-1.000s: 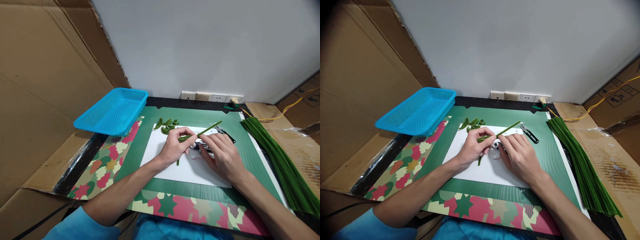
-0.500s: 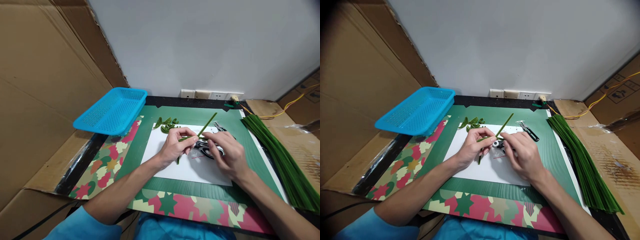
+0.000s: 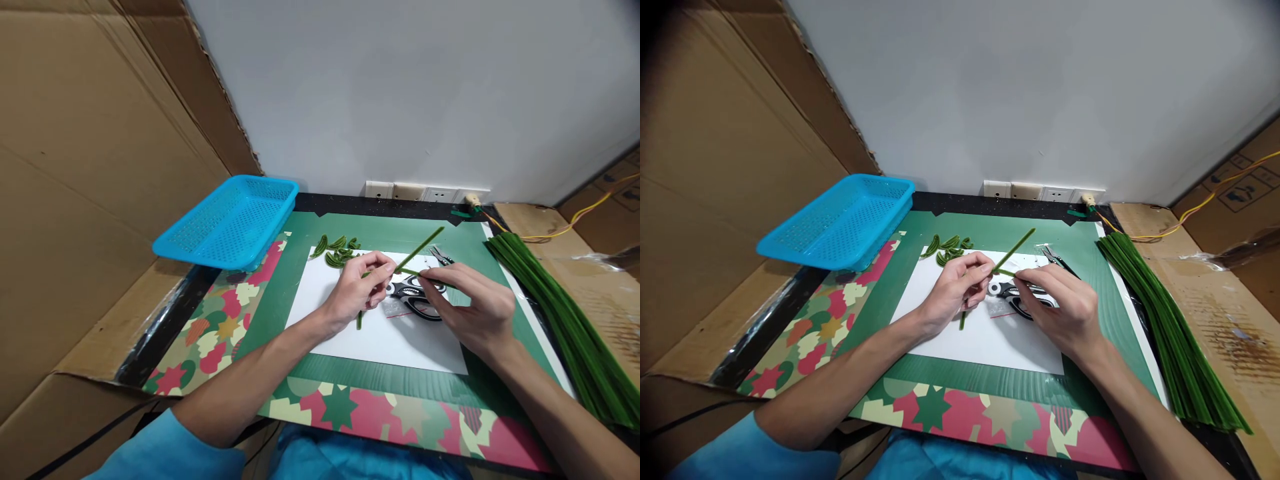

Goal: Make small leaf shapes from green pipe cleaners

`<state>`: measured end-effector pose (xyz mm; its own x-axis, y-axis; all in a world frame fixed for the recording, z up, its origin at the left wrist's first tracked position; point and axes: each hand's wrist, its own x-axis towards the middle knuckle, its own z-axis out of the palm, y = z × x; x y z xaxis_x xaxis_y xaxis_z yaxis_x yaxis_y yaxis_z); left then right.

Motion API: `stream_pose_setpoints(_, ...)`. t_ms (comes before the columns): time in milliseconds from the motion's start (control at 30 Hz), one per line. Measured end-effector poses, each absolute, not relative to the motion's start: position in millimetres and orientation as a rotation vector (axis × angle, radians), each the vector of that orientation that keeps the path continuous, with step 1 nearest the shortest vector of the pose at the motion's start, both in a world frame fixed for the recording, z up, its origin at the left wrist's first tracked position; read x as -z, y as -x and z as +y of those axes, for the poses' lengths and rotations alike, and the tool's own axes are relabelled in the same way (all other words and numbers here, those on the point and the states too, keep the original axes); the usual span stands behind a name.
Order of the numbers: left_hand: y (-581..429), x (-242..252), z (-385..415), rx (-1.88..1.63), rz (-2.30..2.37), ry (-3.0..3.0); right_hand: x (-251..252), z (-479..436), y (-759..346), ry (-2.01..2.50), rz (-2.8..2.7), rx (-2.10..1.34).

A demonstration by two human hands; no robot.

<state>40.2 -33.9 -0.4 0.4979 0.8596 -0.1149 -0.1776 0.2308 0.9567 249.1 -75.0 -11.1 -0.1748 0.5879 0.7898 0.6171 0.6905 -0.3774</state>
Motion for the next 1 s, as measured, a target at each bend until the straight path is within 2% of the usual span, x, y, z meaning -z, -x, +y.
stream_pose_setpoints(1000, -38.8, -2.3, -35.2, -0.83, 0.813, -1.202, 9.4, -72.7, -246.9, 0.964, -1.902, -0.023)
